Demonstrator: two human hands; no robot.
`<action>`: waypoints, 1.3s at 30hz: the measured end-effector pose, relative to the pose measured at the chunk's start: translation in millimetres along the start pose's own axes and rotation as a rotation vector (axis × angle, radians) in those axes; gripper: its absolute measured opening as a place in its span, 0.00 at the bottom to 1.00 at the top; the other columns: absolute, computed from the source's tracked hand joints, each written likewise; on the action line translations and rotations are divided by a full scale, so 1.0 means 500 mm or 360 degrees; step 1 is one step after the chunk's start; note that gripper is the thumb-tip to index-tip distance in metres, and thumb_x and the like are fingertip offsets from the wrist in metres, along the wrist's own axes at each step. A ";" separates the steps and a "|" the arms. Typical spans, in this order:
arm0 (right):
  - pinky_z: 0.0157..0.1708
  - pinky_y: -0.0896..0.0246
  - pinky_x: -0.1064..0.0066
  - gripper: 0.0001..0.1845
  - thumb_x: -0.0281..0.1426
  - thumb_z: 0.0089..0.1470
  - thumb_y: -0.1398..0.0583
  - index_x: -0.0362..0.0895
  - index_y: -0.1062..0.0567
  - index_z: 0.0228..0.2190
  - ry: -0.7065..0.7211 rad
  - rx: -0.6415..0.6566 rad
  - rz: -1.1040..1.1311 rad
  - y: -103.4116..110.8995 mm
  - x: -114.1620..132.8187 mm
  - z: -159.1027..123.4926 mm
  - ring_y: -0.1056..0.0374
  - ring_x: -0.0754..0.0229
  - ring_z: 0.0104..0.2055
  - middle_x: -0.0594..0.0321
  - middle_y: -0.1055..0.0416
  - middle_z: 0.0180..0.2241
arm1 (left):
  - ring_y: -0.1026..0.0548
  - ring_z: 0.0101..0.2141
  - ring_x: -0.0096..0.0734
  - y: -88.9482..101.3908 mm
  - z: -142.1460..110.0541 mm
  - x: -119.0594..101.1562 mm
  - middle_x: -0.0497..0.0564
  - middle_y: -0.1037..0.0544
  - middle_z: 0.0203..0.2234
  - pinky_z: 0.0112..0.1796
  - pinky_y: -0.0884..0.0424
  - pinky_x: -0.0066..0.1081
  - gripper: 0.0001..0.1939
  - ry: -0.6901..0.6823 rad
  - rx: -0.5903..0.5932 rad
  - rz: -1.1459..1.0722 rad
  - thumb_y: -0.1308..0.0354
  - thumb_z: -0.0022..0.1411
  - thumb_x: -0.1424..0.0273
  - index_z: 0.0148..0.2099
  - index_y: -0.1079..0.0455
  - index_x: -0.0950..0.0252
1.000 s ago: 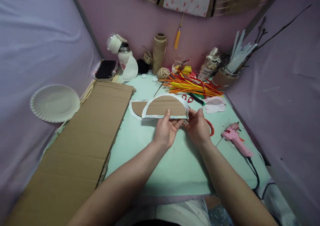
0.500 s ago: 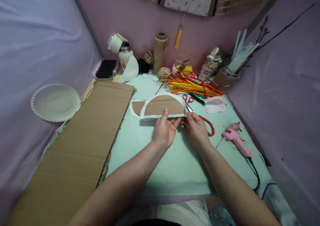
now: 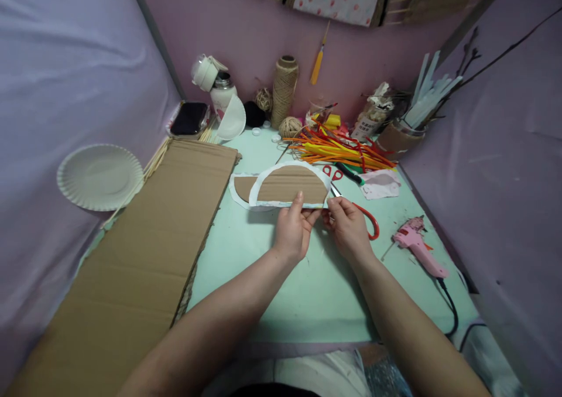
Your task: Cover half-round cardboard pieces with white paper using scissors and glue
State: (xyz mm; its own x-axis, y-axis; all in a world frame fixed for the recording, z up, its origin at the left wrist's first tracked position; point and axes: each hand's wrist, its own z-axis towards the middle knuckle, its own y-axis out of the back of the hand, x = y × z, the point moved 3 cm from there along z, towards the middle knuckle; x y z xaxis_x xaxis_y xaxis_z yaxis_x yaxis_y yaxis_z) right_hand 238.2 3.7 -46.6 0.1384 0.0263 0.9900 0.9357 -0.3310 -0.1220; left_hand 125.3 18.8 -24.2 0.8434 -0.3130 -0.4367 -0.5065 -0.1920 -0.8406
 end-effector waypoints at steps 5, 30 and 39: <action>0.21 0.52 0.72 0.19 0.47 0.51 0.35 0.46 0.30 0.23 0.0025 0.0049 -0.0206 0.006 0.007 -0.001 0.45 0.66 0.20 0.71 0.36 0.18 | 0.21 0.45 0.37 0.004 0.000 0.003 0.53 0.18 0.39 0.51 0.28 0.39 0.17 -0.0053 -0.0026 0.0165 0.34 0.57 0.68 0.48 0.28 0.65; 0.20 0.51 0.71 0.27 0.55 0.54 0.41 0.45 0.29 0.21 0.0064 -0.0071 -0.0242 0.017 0.029 0.000 0.43 0.65 0.20 0.67 0.35 0.18 | 0.23 0.38 0.34 0.006 0.010 -0.006 0.51 0.19 0.34 0.49 0.33 0.36 0.15 -0.0039 0.0227 0.0596 0.29 0.43 0.74 0.37 0.24 0.65; 0.19 0.49 0.74 0.18 0.47 0.48 0.34 0.45 0.28 0.25 -0.0044 -0.0204 0.0073 0.031 0.028 0.015 0.42 0.67 0.20 0.70 0.34 0.21 | 0.22 0.40 0.39 0.028 0.021 0.004 0.56 0.18 0.38 0.47 0.30 0.37 0.13 -0.0139 0.0306 0.1147 0.32 0.49 0.72 0.40 0.22 0.66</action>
State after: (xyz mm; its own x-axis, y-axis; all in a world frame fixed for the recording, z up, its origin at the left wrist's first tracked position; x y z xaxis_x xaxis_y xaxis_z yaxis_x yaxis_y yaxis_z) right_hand 256.9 5.8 -35.1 0.1905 0.0339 0.9811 0.8792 -0.4504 -0.1552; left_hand 121.9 25.2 -40.2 0.3297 -0.2233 -0.9173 -0.9052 0.2011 -0.3743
